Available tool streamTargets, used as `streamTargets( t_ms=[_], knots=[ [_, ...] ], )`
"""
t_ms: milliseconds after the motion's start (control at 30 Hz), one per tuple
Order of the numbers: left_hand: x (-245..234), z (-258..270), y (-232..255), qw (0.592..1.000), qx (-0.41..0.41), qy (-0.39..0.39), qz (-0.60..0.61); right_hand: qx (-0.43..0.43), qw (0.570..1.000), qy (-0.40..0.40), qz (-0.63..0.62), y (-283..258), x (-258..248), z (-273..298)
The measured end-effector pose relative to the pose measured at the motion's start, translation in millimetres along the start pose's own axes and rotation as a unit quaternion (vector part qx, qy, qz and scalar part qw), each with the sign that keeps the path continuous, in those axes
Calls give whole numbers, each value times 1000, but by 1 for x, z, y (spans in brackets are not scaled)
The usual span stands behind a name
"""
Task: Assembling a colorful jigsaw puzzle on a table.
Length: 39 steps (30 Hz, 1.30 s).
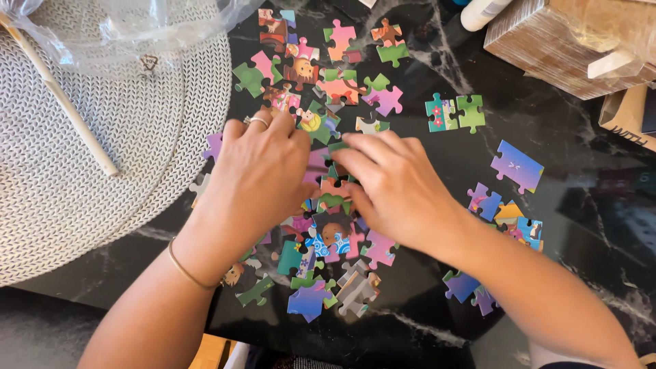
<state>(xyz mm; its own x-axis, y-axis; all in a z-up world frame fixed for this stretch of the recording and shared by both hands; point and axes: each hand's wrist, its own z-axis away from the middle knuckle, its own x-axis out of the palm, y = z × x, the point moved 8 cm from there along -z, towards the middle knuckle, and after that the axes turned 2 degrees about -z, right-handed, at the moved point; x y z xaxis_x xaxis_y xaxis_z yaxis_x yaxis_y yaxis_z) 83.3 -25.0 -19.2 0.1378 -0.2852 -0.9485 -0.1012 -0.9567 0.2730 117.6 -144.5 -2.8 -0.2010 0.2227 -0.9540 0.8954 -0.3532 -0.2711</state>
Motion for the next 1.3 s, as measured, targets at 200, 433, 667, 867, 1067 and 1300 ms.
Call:
streamTargets(
  t_ms=[200, 433, 667, 867, 1067, 1300],
  knots=[
    [11, -3, -10, 996, -42, -35, 65, 11, 998, -58, -12, 14, 13, -8],
    [8, -5, -5, 997, -46, 4, 56, 18, 993, -112, -29, 16, 11, -22],
    [17, -6, -2, 991, -113, -58, 43, 10, 992, -115, -51, 25, 16, -22],
    [25, -3, -4, 985, -138, -57, 91, 32, 990, -124, -50, 27, 19, -24],
    [17, -3, 0, 989, -141, -17, 44, 34, 991, -126, -34, 26, 16, -24],
    [14, -4, 0, 986, -151, -67, 9, -14, 993, -114, -25, 9, 9, -12]
  ],
)
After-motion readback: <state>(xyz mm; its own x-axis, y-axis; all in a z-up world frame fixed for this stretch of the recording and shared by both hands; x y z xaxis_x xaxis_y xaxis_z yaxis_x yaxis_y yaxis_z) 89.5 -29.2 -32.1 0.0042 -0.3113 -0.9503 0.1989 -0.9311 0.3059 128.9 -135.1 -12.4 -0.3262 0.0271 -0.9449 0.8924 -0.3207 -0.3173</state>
